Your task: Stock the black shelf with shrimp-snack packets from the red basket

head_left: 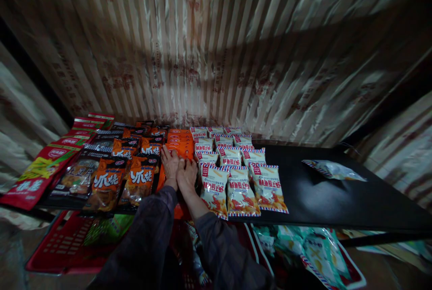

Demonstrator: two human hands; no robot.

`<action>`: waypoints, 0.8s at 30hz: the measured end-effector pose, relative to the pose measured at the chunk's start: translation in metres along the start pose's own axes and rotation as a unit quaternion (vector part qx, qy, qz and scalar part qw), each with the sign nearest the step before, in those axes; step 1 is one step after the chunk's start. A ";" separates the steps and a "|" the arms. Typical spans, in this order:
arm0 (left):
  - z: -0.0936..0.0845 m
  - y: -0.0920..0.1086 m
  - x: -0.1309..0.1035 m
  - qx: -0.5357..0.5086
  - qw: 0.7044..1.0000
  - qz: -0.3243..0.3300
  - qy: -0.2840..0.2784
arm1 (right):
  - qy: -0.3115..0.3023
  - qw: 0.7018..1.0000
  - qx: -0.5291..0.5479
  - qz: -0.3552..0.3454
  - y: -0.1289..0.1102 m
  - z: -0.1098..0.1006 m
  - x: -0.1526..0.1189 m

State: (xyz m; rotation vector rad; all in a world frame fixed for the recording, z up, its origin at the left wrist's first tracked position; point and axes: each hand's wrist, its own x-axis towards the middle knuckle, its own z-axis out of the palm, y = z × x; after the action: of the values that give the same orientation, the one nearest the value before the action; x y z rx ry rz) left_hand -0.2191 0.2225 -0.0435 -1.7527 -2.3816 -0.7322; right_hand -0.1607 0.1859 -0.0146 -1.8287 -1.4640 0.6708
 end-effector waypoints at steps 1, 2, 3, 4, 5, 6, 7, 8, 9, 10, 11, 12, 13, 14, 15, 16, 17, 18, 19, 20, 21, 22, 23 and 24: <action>-0.001 0.001 0.000 0.001 1.000 0.001 0.001 | 0.004 1.000 0.013 -0.003 0.003 0.001 0.001; -0.003 0.002 -0.001 0.004 1.000 0.000 0.001 | 0.008 1.000 0.026 -0.006 0.005 0.003 0.002; -0.004 0.003 -0.001 0.008 1.000 0.000 0.002 | 0.011 0.999 0.040 -0.010 0.008 0.005 0.002; -0.006 0.004 -0.001 0.013 1.000 -0.002 0.003 | 0.015 0.998 0.053 -0.014 0.011 0.006 0.003; -0.007 0.005 -0.002 0.020 1.000 -0.001 0.004 | 0.019 0.998 0.065 -0.016 0.014 0.008 0.004; -0.008 0.005 -0.002 0.029 1.000 0.002 0.000 | 0.024 0.997 0.075 -0.016 0.016 0.010 0.004; -0.009 0.006 -0.002 0.039 0.999 0.007 -0.009 | 0.030 0.996 0.083 -0.015 0.018 0.011 0.005; -0.010 0.006 -0.002 0.048 0.999 0.012 -0.022 | 0.036 0.995 0.090 -0.017 0.019 0.012 0.005; -0.011 0.006 -0.003 0.056 0.998 0.017 -0.035 | 0.040 0.995 0.094 -0.020 0.020 0.013 0.006; -0.012 0.005 -0.003 0.063 0.997 0.022 -0.048 | 0.043 0.994 0.098 -0.023 0.020 0.014 0.006; -0.013 0.005 -0.003 0.067 0.996 0.026 -0.057 | 0.042 0.994 0.100 -0.024 0.021 0.015 0.007; -0.015 0.004 -0.004 0.070 0.995 0.029 -0.061 | 0.039 0.994 0.103 -0.023 0.021 0.016 0.007; -0.016 0.004 -0.005 0.073 0.995 0.030 -0.064 | 0.034 0.994 0.105 -0.020 0.022 0.016 0.008; -0.018 0.003 -0.007 0.076 0.994 0.029 -0.066 | 0.030 0.994 0.106 -0.016 0.022 0.017 0.008; -0.020 0.003 -0.009 0.080 0.994 0.026 -0.069 | 0.026 0.994 0.108 -0.013 0.022 0.017 0.008; -0.022 0.002 -0.011 0.083 0.994 0.024 -0.072 | 0.024 0.994 0.110 -0.012 0.023 0.017 0.008; -0.024 0.002 -0.014 0.086 0.993 0.026 -0.076 | 0.026 0.993 0.113 -0.012 0.023 0.018 0.008; -0.025 0.001 -0.017 0.087 0.992 0.033 -0.081 | 0.029 0.993 0.117 -0.011 0.024 0.018 0.008; -0.026 0.000 -0.020 0.089 0.991 0.044 -0.086 | 0.032 0.992 0.120 -0.011 0.024 0.019 0.008; -0.026 -0.001 -0.024 0.090 0.990 0.058 -0.092 | 0.037 0.992 0.122 -0.011 0.025 0.019 0.008; -0.026 -0.003 -0.027 0.092 0.988 0.073 -0.097 | 0.040 0.992 0.122 -0.013 0.025 0.020 0.009; -0.026 -0.004 -0.029 0.095 0.987 0.083 -0.101 | 0.041 0.992 0.119 -0.015 0.025 0.020 0.009; -0.025 -0.006 -0.031 0.098 0.986 0.089 -0.103 | 0.041 0.993 0.114 -0.017 0.025 0.020 0.009; -0.025 -0.007 -0.033 0.101 0.985 0.091 -0.105 | 0.038 0.993 0.105 -0.020 0.025 0.020 0.010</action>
State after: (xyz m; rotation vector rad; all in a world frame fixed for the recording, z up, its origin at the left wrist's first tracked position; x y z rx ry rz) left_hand -0.2194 0.1816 -0.0353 -2.0100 -2.2787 -0.2843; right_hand -0.1583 0.1960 -0.0467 -1.6407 -1.3244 0.6990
